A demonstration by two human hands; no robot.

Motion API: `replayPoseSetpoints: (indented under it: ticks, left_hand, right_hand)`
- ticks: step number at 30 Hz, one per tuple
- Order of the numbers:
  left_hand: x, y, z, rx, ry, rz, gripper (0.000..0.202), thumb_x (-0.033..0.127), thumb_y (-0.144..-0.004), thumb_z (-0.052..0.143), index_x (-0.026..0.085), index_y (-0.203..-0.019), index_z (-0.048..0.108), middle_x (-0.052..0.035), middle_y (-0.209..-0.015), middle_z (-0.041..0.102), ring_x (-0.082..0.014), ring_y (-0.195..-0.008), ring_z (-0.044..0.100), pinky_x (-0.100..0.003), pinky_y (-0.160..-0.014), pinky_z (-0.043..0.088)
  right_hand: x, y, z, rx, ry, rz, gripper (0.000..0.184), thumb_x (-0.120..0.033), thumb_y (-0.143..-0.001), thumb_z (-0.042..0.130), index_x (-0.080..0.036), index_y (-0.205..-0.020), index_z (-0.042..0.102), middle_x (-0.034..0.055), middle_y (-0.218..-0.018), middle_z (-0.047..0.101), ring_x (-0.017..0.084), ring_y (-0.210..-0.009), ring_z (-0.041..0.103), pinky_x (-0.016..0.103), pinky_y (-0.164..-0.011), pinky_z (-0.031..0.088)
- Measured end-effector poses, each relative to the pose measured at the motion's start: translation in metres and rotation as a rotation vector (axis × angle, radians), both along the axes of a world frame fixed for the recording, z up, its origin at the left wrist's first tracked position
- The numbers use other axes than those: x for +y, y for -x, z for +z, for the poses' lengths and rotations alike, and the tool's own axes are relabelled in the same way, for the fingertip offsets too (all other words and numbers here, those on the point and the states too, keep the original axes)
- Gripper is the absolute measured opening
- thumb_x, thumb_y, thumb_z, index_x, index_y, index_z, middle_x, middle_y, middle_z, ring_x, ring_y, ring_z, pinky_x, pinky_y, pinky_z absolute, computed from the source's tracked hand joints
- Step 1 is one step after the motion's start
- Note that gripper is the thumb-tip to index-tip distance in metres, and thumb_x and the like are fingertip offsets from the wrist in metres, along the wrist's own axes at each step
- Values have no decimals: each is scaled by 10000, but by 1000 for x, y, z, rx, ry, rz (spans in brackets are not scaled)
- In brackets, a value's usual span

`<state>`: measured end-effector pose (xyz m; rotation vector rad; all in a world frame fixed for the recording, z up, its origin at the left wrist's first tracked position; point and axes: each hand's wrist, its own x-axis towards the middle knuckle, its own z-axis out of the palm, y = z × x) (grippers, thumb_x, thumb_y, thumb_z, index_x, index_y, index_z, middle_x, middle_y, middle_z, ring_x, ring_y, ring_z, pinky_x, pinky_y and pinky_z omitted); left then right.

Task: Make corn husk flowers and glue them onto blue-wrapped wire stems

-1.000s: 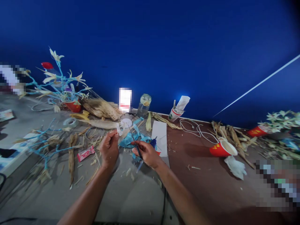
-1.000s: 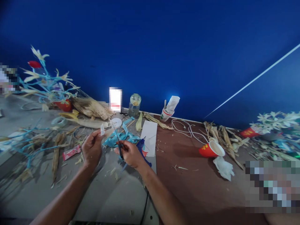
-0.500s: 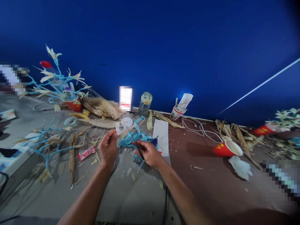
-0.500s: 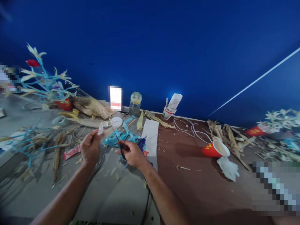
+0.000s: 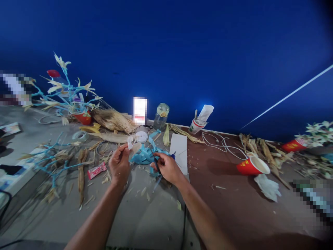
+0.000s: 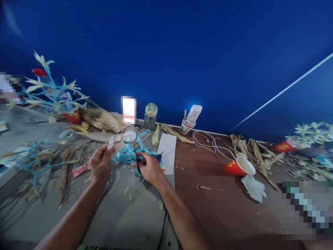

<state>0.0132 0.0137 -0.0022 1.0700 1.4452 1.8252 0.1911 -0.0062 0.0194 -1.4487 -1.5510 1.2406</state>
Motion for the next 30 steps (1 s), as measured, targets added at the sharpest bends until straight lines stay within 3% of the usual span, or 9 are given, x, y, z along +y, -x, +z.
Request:
replayPoseSetpoints:
  ticks: [3,6,9,12,16,21,24,27,30]
  left_hand:
    - [1,-1,-1,-46,8,-9,256,377,-735,635,168,-870,691,-47,-862,701,-163,-777,619,-286,-756,473]
    - [3,0,-4,-87,25,7,268,386,-729,642,162,-869,692,-44,-824,701,-153,-744,617,-277,-743,468]
    - [3,0,-3,-85,27,9,269,389,-720,650,162,-858,692,-42,-817,699,-152,-745,616,-277,-747,468]
    - [1,-1,0,-77,36,1,274,397,-707,660,167,-852,691,-40,-830,698,-156,-756,618,-280,-750,474]
    - [0,-2,2,-108,46,5,279,402,-705,663,169,-855,692,-43,-841,698,-160,-767,619,-280,-750,477]
    - [-1,-2,1,-143,40,-31,298,406,-714,657,162,-882,687,-51,-874,697,-158,-773,618,-277,-746,473]
    - [-2,-3,3,-145,31,-33,289,404,-710,662,162,-867,688,-50,-867,699,-158,-771,620,-278,-750,471]
    - [-2,-3,6,-148,38,-32,282,405,-704,668,161,-843,689,-48,-834,701,-162,-765,621,-280,-747,472]
    - [-3,-4,7,-147,38,-35,278,399,-712,662,158,-848,690,-48,-826,701,-159,-761,618,-276,-741,472]
  right_hand:
    - [4,5,22,-288,-88,-24,427,-334,-753,614,-219,-1163,573,8,-766,638,157,-699,573,251,-643,413]
    - [12,15,38,-476,-102,105,393,-350,-787,577,-254,-1168,560,45,-974,675,214,-909,614,280,-756,426]
    - [22,27,42,-734,-152,151,502,-352,-797,548,-188,-1266,479,128,-1099,631,276,-1018,587,352,-844,414]
    - [31,35,40,-930,-184,176,667,-313,-772,556,-123,-1372,334,212,-1287,466,291,-1014,581,384,-849,421]
    - [35,34,39,-968,-141,292,761,-341,-746,581,-161,-1412,260,212,-1394,316,267,-981,599,366,-836,433]
    - [31,21,47,-964,-111,532,592,-368,-744,571,-153,-1283,453,167,-1170,550,293,-973,601,360,-784,449]
    - [29,16,51,-944,-131,587,557,-383,-747,568,-174,-1255,481,155,-1160,569,287,-968,604,343,-772,451]
    - [29,17,51,-949,-145,568,561,-398,-755,567,-182,-1264,475,151,-1171,563,284,-960,609,336,-777,449]
    - [30,21,47,-1044,-210,415,528,-329,-773,552,-166,-1267,465,187,-1290,464,275,-920,622,368,-804,443]
